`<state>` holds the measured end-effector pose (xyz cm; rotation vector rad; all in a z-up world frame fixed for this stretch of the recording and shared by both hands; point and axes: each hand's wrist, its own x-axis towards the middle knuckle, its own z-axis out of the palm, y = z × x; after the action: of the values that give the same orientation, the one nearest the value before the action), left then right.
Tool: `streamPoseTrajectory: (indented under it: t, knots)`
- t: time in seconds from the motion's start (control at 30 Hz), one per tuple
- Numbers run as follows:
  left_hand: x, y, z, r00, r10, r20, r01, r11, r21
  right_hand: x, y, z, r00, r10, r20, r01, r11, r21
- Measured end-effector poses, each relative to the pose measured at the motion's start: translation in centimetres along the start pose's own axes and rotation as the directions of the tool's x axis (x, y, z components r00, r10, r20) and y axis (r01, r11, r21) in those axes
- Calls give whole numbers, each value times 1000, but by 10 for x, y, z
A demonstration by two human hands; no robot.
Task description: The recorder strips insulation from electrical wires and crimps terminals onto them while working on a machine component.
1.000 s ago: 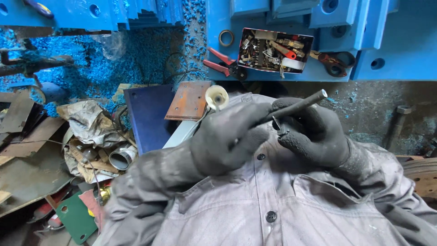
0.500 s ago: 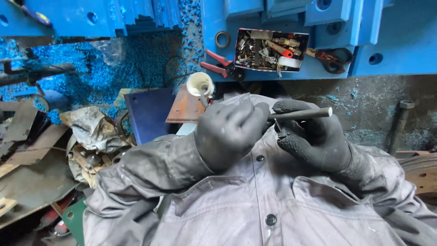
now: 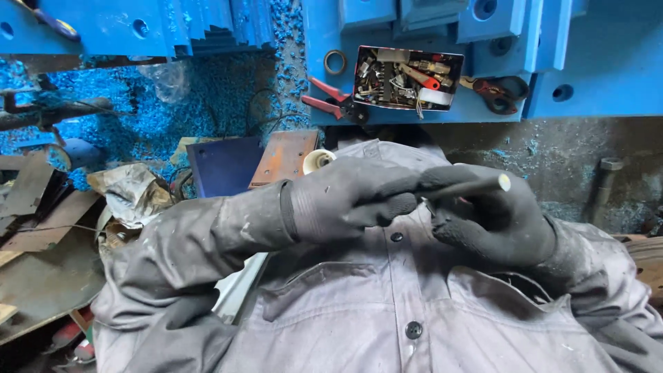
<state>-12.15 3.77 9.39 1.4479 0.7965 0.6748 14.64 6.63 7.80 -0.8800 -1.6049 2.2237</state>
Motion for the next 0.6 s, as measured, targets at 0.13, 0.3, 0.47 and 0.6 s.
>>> streamPoseTrajectory:
  t: [0.13, 0.3, 0.47, 0.6]
  knots:
    - [1, -4, 8, 998, -67, 17, 67, 998, -17, -2, -7, -7, 984, -169, -48, 159, 974, -165]
    - [5, -7, 18, 990, -44, -133, 42, 999, -16, -2, -5, -6, 947, -322, -14, 296, 887, -354]
    - [9, 8, 24, 967, -9, -254, 35, 995, 97, -11, 6, -2, 974, -152, -169, 112, 968, -225]
    - [8, 12, 28, 943, 92, -320, 33, 931, 364, -16, 7, 4, 976, -71, -205, 52, 994, -100]
